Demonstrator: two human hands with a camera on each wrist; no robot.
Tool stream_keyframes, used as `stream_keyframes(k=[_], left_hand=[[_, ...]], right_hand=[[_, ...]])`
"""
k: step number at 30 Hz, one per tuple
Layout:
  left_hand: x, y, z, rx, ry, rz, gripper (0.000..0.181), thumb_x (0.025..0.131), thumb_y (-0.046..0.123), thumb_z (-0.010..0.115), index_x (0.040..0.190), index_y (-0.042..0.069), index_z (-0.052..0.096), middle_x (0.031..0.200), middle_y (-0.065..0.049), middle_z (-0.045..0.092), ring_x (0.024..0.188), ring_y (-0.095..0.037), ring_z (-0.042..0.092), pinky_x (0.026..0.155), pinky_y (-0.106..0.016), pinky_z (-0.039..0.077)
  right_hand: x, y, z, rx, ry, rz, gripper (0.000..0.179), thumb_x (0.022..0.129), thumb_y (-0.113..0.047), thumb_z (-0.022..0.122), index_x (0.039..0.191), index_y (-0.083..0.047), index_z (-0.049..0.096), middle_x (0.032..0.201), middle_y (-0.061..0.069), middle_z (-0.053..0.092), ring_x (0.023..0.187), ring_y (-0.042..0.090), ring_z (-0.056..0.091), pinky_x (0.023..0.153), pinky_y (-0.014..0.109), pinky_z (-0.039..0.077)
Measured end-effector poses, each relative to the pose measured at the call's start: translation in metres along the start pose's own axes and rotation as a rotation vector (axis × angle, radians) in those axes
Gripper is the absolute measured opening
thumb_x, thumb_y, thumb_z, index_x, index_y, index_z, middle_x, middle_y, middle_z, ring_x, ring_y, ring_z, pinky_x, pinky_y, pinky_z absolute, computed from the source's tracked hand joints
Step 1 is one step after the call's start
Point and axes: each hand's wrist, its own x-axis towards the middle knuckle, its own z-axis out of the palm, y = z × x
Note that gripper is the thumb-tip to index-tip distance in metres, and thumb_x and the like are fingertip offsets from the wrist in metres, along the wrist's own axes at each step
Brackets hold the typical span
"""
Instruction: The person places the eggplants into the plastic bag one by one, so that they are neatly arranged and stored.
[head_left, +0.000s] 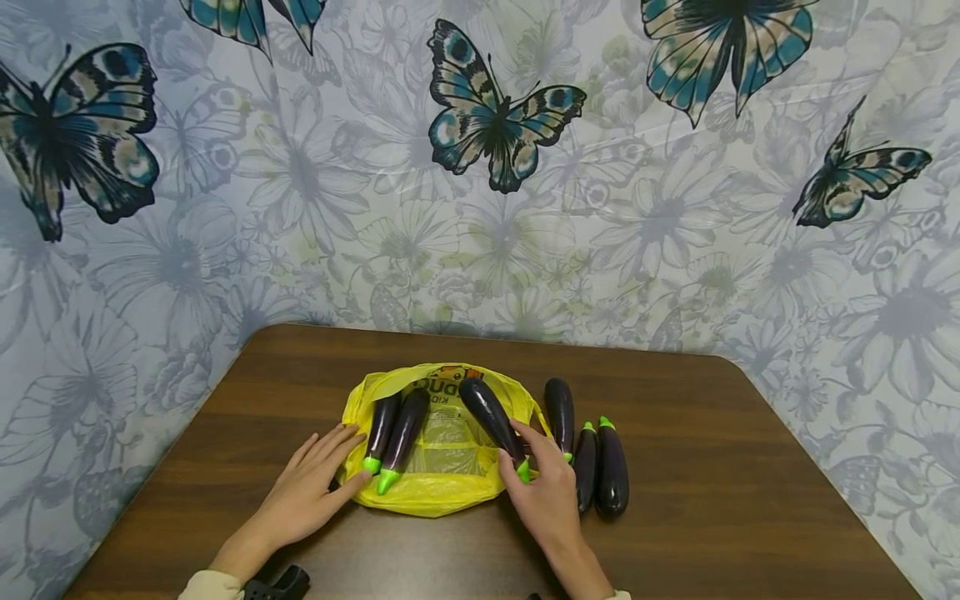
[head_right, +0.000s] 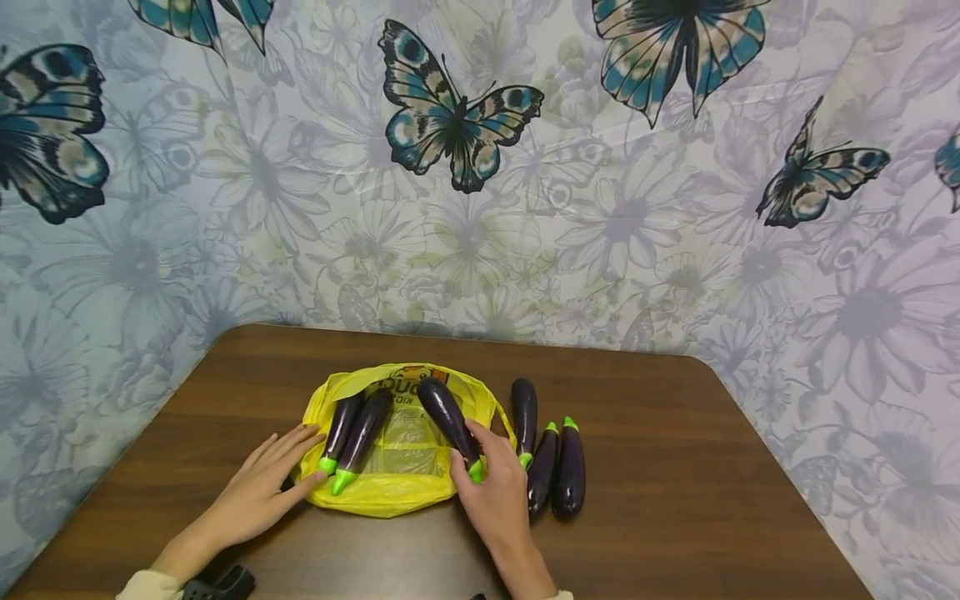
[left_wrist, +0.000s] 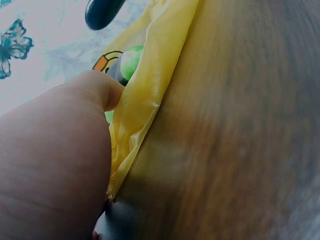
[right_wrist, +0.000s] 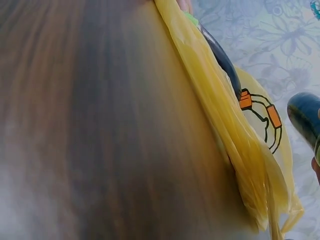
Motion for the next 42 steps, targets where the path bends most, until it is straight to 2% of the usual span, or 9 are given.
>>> stream_keyframes(k=[6, 13, 24, 42], left_hand=[[0.000, 0.000, 0.000, 0.006, 0.004, -0.002, 0.068, 0.102, 0.055, 0.057, 0.152, 0.009, 0.052, 0.161, -0.014, 0.043, 0.151, -0.039, 0.034, 0.122, -0.065, 0.018], [-0.001, 0.000, 0.000, 0.005, 0.003, -0.004, 0.068, 0.102, 0.055, 0.057, 0.152, 0.010, 0.051, 0.161, -0.014, 0.042, 0.151, -0.038, 0.034, 0.122, -0.065, 0.017], [-0.002, 0.002, 0.000, 0.001, 0.000, -0.008, 0.069, 0.102, 0.055, 0.056, 0.152, 0.009, 0.050, 0.162, -0.014, 0.042, 0.151, -0.039, 0.034, 0.122, -0.064, 0.017], [-0.001, 0.000, 0.000, -0.001, 0.000, 0.000, 0.068, 0.102, 0.055, 0.056, 0.152, 0.009, 0.051, 0.162, -0.015, 0.042, 0.152, -0.039, 0.033, 0.122, -0.065, 0.017]], right_hand=[[-0.001, -0.001, 0.006, 0.002, -0.004, 0.017, 0.047, 0.082, -0.009, 0.086, 0.126, -0.013, 0.072, 0.099, 0.003, 0.074, 0.085, 0.014, 0.072, 0.067, 0.028, 0.057], [-0.001, 0.000, 0.013, 0.021, 0.007, -0.011, 0.045, 0.081, -0.009, 0.086, 0.124, -0.011, 0.073, 0.097, 0.005, 0.074, 0.085, 0.014, 0.073, 0.070, 0.029, 0.059], [-0.002, -0.006, 0.018, 0.021, -0.045, 0.066, 0.042, 0.084, -0.013, 0.085, 0.124, -0.012, 0.073, 0.102, 0.004, 0.075, 0.088, 0.014, 0.072, 0.074, 0.032, 0.061], [0.001, -0.009, 0.031, 0.052, -0.081, 0.114, 0.041, 0.086, -0.015, 0.084, 0.125, -0.012, 0.073, 0.101, 0.002, 0.074, 0.088, 0.014, 0.073, 0.076, 0.032, 0.060]])
